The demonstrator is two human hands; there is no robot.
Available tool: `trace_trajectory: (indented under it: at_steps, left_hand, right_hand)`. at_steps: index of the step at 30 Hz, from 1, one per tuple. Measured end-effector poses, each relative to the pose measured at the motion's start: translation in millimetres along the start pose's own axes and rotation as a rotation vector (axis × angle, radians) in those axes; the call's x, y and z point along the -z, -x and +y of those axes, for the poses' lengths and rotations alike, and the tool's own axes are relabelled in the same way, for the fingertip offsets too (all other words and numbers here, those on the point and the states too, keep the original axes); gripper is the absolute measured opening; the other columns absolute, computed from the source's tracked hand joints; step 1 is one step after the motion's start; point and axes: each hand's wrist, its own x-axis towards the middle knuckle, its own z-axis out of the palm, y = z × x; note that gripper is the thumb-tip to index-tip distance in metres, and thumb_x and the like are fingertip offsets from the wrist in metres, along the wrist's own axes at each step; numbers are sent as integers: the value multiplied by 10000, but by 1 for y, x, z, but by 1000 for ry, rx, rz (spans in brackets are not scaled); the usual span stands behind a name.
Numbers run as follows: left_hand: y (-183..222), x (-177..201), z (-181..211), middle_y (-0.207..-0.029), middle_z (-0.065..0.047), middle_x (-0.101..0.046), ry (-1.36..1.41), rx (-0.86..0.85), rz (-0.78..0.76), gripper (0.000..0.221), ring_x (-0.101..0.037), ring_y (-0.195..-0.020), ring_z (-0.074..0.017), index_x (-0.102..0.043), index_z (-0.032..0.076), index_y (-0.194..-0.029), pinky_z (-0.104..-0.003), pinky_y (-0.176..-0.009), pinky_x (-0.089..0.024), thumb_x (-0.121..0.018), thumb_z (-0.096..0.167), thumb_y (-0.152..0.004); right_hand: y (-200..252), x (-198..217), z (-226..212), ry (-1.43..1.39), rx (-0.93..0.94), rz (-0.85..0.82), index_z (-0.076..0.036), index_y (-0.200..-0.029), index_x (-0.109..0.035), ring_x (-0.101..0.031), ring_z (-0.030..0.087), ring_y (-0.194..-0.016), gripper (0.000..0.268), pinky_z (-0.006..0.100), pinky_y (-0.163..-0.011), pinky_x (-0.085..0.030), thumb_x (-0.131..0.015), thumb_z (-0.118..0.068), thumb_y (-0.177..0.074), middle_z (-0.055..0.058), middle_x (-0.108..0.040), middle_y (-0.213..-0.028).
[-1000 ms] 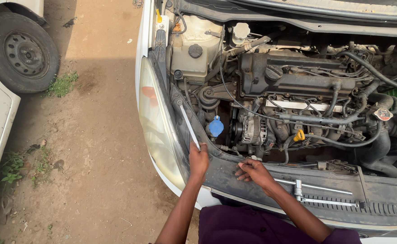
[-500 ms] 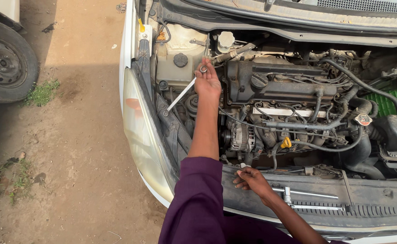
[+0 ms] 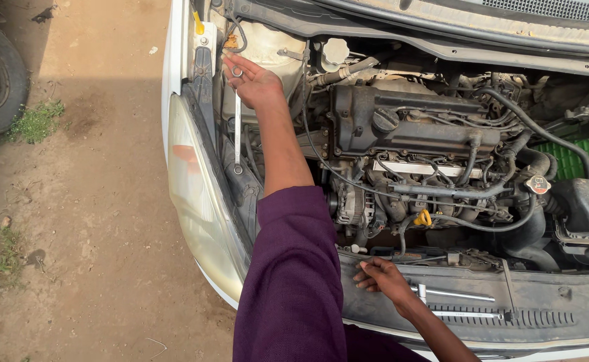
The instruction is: The person uses a wrench to loosen and remove a bolt from the housing of a headlight inside the engine bay of a car.
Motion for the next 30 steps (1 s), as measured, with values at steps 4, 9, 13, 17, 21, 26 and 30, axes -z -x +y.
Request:
trace_trajectory:
  at_steps: [4, 9, 13, 17, 21, 26, 30]
  left_hand:
    - [4, -11, 9, -1394, -142, -598, -1, 50, -72, 425, -629, -1117, -201, -561, -22, -1285, -278, -935, -546, -379, 328, -1128]
    - [2, -38, 4, -1388, -138, -602, -48, 148, -216, 402, -634, -1068, -178, -565, -19, -1304, -270, -925, -551, -416, 311, -1130]
    - [50, -35, -6, -1383, -134, -606, -254, 287, -284, 386, -638, -1029, -160, -568, -17, -1319, -264, -917, -555, -446, 297, -1132]
    - [138, -10, 37, -987, -115, -683, -849, 508, -310, 280, -588, -723, -170, -585, 6, -1158, -309, -669, -500, -443, 244, -1119]
    - [208, 8, 134, -729, -59, -589, -1376, 625, -337, 250, -530, -577, -137, -545, 69, -949, -289, -556, -453, -432, 240, -1093]
    - [237, 19, 249, -621, -2, -503, -1838, 635, -201, 304, -404, -510, -73, -613, 64, -934, -261, -470, -315, -428, 261, -1074]
    - [231, 19, 303, -605, 10, -446, -1916, 471, -184, 380, -397, -512, -81, -645, 14, -909, -279, -476, -303, -427, 263, -1096]
  right_hand:
    - [-7, -5, -4, -2, 3, 1, -68, -1174, -690, -734, 148, -869, 346, 312, -796, -558, -507, -330, -1042, 65, -772, -952]
    - [-7, -18, -15, 39, 6, -26, -88, -1180, -690, -743, 148, -876, 334, 312, -795, -565, -501, -324, -1038, 60, -773, -948]
    - [-1, -19, -16, 35, 40, -44, -77, -1170, -691, -732, 155, -875, 338, 312, -790, -554, -509, -331, -1042, 66, -770, -947]
    - [-4, -15, -14, -1, 51, -34, -86, -1172, -686, -741, 154, -883, 329, 315, -792, -551, -510, -328, -1035, 65, -777, -963]
    - [-5, -14, -8, -31, 64, -35, -74, -1164, -690, -742, 161, -886, 349, 313, -789, -548, -515, -348, -1037, 78, -779, -966]
    - [-6, -20, 0, -13, 80, -53, -79, -1163, -691, -731, 167, -890, 335, 327, -790, -553, -524, -340, -1035, 72, -780, -978]
    - [-6, -28, -2, 15, 99, -62, -85, -1146, -698, -740, 165, -901, 331, 331, -800, -564, -510, -337, -1040, 80, -779, -974]
